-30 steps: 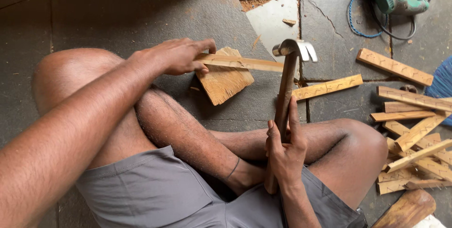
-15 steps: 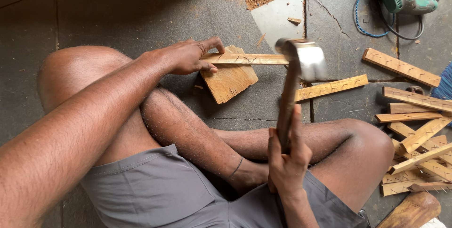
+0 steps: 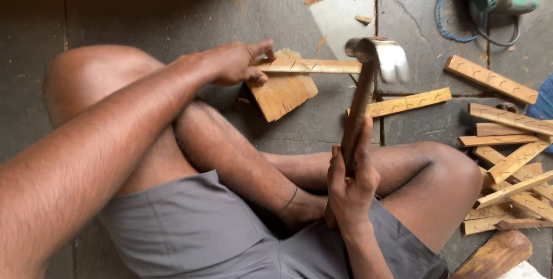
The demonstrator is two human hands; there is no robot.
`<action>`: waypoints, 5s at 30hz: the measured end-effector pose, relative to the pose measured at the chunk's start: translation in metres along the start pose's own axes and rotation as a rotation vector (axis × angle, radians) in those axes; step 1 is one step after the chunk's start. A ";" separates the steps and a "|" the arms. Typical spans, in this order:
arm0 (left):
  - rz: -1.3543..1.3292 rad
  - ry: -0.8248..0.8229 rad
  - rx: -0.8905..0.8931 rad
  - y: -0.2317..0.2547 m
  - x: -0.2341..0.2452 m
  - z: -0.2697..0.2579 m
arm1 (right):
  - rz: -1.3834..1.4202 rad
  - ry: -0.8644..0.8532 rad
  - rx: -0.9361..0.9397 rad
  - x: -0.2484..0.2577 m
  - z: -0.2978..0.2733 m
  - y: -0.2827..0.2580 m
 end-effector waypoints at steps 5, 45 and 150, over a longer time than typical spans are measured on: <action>-0.039 0.010 -0.043 0.004 0.002 0.001 | -0.085 -0.174 0.004 -0.022 0.018 -0.006; 0.098 0.340 -0.274 0.021 0.031 0.015 | 0.177 0.002 -0.009 0.005 0.015 -0.017; 0.064 0.394 -0.298 0.042 0.020 0.022 | -0.083 -0.204 -0.232 -0.021 0.031 0.017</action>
Point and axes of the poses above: each hand's wrist, its own z-axis towards the middle knuckle, its own x-axis out of the back of the hand, y = z × x, the point moved 8 cm from there along z, towards the middle knuckle, and after that the axes turned 1 degree about z, right-handed, at the moved point
